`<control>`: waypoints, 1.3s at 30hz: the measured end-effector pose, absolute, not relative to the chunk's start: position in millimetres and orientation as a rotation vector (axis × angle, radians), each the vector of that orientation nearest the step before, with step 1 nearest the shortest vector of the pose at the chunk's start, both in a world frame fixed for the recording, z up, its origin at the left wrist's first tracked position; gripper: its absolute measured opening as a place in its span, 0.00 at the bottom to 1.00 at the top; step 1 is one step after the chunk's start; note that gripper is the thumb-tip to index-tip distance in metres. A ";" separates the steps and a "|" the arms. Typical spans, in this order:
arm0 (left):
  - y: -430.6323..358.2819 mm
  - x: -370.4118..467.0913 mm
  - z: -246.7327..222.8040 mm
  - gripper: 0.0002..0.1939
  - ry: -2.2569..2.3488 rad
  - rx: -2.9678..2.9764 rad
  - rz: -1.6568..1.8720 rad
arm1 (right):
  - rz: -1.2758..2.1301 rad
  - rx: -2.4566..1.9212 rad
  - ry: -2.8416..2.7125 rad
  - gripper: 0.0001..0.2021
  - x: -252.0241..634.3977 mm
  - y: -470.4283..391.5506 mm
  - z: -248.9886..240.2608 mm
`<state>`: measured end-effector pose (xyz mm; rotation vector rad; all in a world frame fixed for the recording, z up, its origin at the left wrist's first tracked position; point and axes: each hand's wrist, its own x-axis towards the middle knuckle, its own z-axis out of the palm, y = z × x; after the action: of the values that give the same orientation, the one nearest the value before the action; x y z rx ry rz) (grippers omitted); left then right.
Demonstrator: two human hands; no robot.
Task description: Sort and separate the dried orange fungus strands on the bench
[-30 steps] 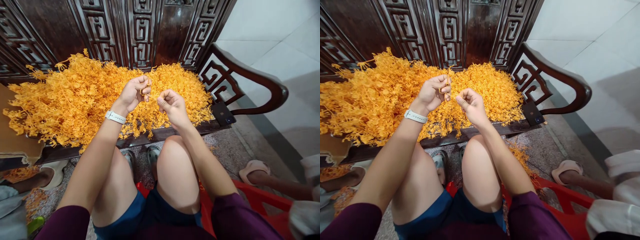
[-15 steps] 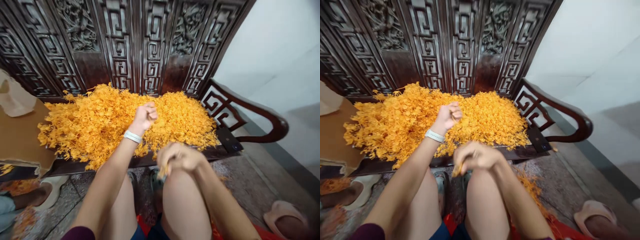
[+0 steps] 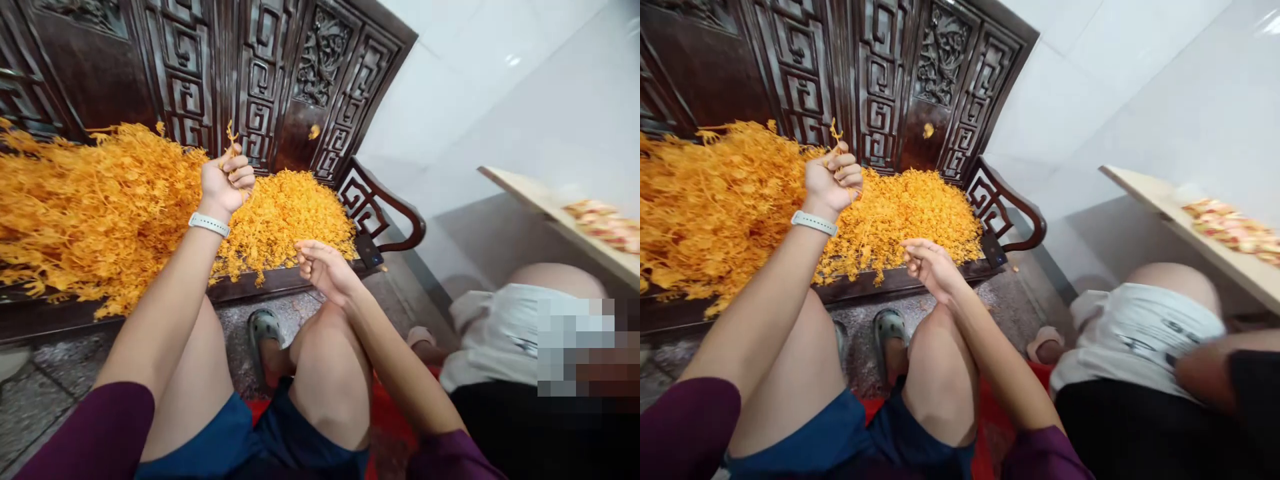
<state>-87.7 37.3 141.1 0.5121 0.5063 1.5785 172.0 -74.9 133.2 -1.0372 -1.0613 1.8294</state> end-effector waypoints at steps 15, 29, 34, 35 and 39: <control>28.2 -12.0 142.0 0.26 -0.298 0.363 1.202 | 0.329 -1.247 -2.350 0.16 174.3 27.9 174.7; 73.1 -7.4 91.3 0.38 1.249 1.358 1.754 | 0.611 -1.161 -1.637 0.15 147.7 80.3 113.4; 75.3 5.8 66.4 0.32 1.186 1.191 1.511 | 0.982 -1.030 -1.378 0.15 138.0 72.2 95.9; 75.8 5.1 63.4 0.27 1.127 1.252 1.470 | 1.055 -1.006 -1.321 0.15 137.3 71.0 93.5; 75.0 -3.1 60.4 0.20 1.157 1.448 1.538 | 1.234 -0.906 -1.134 0.13 144.9 68.5 88.0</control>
<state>-3.1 75.0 60.4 1.4480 1.1571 1.5379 144.9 68.5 88.0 -0.9061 -1.1338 1.2340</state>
